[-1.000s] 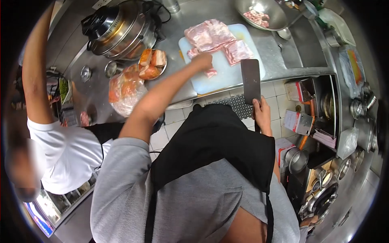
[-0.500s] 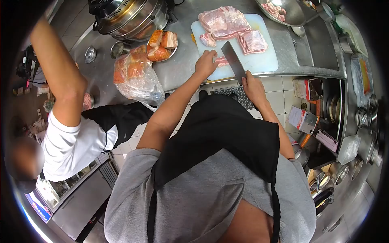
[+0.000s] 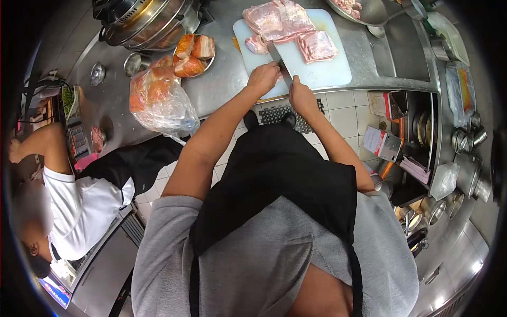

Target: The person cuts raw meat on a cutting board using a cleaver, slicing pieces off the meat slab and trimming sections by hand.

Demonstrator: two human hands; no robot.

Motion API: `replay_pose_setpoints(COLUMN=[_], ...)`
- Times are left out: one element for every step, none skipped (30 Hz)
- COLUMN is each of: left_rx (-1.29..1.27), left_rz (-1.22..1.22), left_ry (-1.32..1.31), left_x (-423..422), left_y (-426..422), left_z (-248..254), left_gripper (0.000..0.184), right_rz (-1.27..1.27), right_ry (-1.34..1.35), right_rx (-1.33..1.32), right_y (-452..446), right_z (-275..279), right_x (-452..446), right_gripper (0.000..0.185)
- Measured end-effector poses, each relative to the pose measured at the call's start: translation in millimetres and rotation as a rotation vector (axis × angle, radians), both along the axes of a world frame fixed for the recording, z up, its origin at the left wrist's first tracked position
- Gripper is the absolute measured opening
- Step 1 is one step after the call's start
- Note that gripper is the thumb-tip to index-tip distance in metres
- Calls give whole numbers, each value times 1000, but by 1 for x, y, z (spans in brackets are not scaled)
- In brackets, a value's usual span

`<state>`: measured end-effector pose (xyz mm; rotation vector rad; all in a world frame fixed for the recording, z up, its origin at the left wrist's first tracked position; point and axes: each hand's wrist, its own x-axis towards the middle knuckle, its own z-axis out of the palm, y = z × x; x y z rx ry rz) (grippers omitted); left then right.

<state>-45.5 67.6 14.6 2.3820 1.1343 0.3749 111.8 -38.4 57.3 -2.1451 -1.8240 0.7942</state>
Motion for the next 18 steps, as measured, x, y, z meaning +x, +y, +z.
replay_pose_setpoints(left_rx=[-4,-8,-27,-54,-86,-96,-104,-112,-110,-112,-116,-126,-137,-148,-87,-72,-60,-48], left_rz=[33,66,99,136,176,167,158,144,161,177,190,172,156,142,121,85,48,10], left_ry=[3,3,2,2,4,-9,-18,-23,-20,-18,-16,-45,-76,-110,-96,-52,-7,38], left_x=[0,2,5,7,7,6,4,1,-2,-3,-4,-6,-9,-12,-14,-12,-11,-10], left_y=[-4,-5,-2,-4,-8,-8,-8,-8,-9,-11,-15,-14,-8,-4,-3,-1,1,0], left_z=[3,6,9,11,13,11,8,6,9,13,18,18,16,14,14,13,11,8], left_gripper=[14,14,14,14,14,15,16,17,19,21,22,24,25,26,20,19,17,16], right_rz=[-4,-8,-5,-7,-7,0,-2,-9,-19,-18,-21,-25,-20,4,29,54,96,71], right_ry=[12,22,28,24,20,17,57,101,148,100,51,2,-19,-37,-59,-80,-92,-91], right_rx=[-7,-13,-17,-23,-33,-37,-36,-34,-33,-17,-4,9,-28,-47,-68,-93,-81,-109], right_y=[-6,-17,-26,-42,-63,-70,-68,-63,-60,-56,-52,-47,-46,-45,-46,-48,-51,-56], right_z=[-1,0,3,2,1,1,0,-2,-4,5,14,28,46,57,65,67,61,58], right_x=[2,8,15,22,29,39,51,61,64,57,51,42,34,28,23,21,19,16], right_gripper=[31,31,32,32,32,32,31,31,30,30,29,29,29,29,29,29,25,23])
